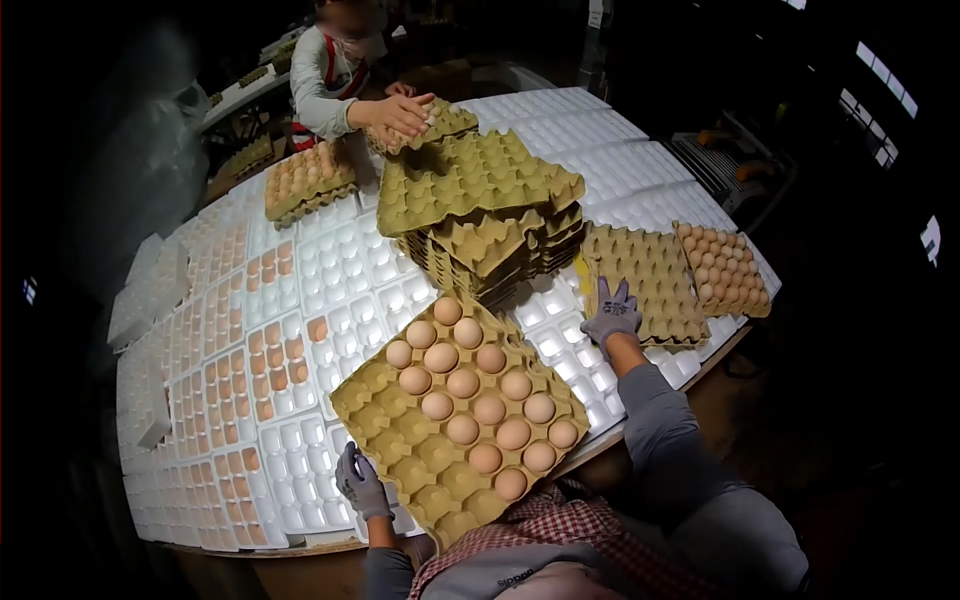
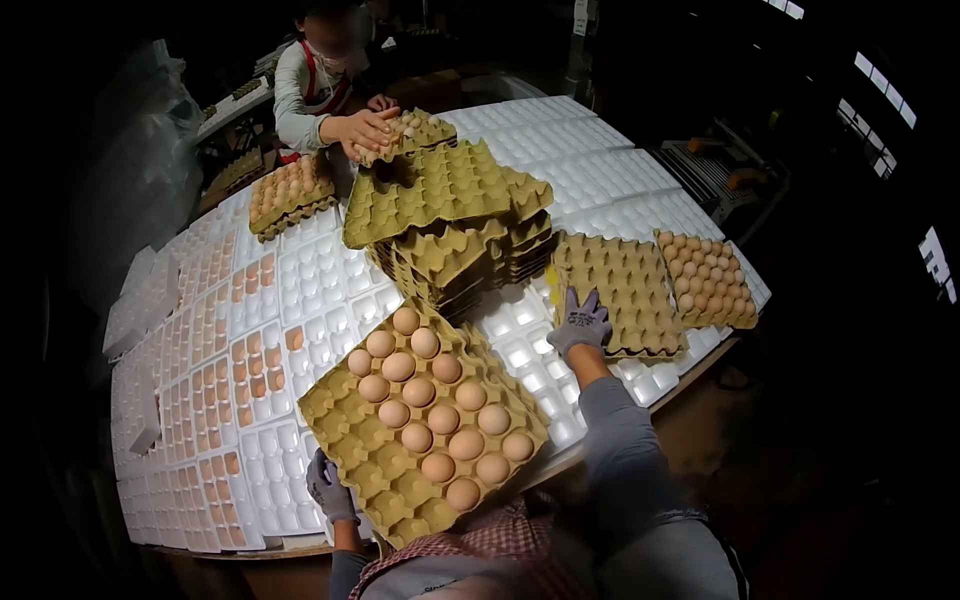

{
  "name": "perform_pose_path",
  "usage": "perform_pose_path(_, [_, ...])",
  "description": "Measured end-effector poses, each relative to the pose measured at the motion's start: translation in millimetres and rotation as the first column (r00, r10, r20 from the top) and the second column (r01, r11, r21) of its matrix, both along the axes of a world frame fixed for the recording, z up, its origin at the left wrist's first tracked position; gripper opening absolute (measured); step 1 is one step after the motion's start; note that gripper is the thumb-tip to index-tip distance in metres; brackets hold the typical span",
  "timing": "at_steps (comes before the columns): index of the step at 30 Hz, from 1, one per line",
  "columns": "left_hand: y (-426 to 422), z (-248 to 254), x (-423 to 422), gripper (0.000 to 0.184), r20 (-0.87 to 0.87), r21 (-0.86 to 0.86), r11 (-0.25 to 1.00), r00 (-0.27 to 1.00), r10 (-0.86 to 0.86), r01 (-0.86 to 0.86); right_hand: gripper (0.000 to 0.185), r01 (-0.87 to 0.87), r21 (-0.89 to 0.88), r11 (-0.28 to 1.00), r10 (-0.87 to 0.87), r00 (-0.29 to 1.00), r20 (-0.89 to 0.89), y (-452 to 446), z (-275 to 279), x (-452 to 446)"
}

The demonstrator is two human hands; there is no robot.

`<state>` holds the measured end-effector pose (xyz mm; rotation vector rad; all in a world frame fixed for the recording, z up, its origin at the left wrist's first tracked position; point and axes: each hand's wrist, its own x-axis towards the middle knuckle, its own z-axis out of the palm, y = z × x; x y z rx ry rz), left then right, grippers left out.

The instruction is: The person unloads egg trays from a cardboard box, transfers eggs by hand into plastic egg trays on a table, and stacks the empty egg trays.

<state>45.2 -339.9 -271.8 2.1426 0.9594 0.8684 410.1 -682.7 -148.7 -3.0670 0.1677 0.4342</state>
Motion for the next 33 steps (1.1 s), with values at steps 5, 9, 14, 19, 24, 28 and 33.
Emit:
perform_pose_path(5, [-6, 12, 3, 0.028, -0.011, 0.030, 0.999, 1.000, 0.012, -0.012, 0.084, -0.100, -0.237, 0.966, 0.118, 0.991, 0.064, -3, 103, 21])
perform_pose_path(9, [-4, 5, 3, 0.028, -0.015, -0.018, 1.000, 1.000, 0.013, -0.013, 0.085, -0.183, -0.434, 0.882, 0.372, 0.836, 0.403, -16, 184, 12])
perform_pose_path(14, [-11, 16, 4, 0.029, -0.142, 0.071, 0.995, 0.987, 0.077, -0.068, 0.078, -0.613, -0.272, 0.742, 0.561, 0.345, 0.752, -13, 258, 19])
perform_pose_path(19, [-12, 19, 5, 0.029, -0.190, 0.035, 0.997, 0.979, 0.080, -0.075, 0.075, -0.940, 0.067, 0.336, 0.606, 0.270, 0.749, -3, 292, 39])
perform_pose_path(24, [-13, 19, 7, 0.029, -0.218, 0.082, 0.994, 0.971, 0.094, -0.078, 0.060, -0.916, -0.331, 0.226, 0.950, 0.132, 0.281, 25, 250, 82])
perform_pose_path(28, [-10, 11, 5, 0.027, -0.135, 0.118, 0.991, 0.987, 0.086, -0.070, 0.058, -0.880, 0.198, 0.431, 0.706, 0.466, 0.534, 67, 200, 101])
perform_pose_path(33, [-16, 27, 9, 0.028, -0.251, 0.038, 0.996, 0.964, 0.087, -0.080, 0.077, -0.893, -0.066, 0.445, 0.796, 0.361, 0.486, 158, 166, 18])
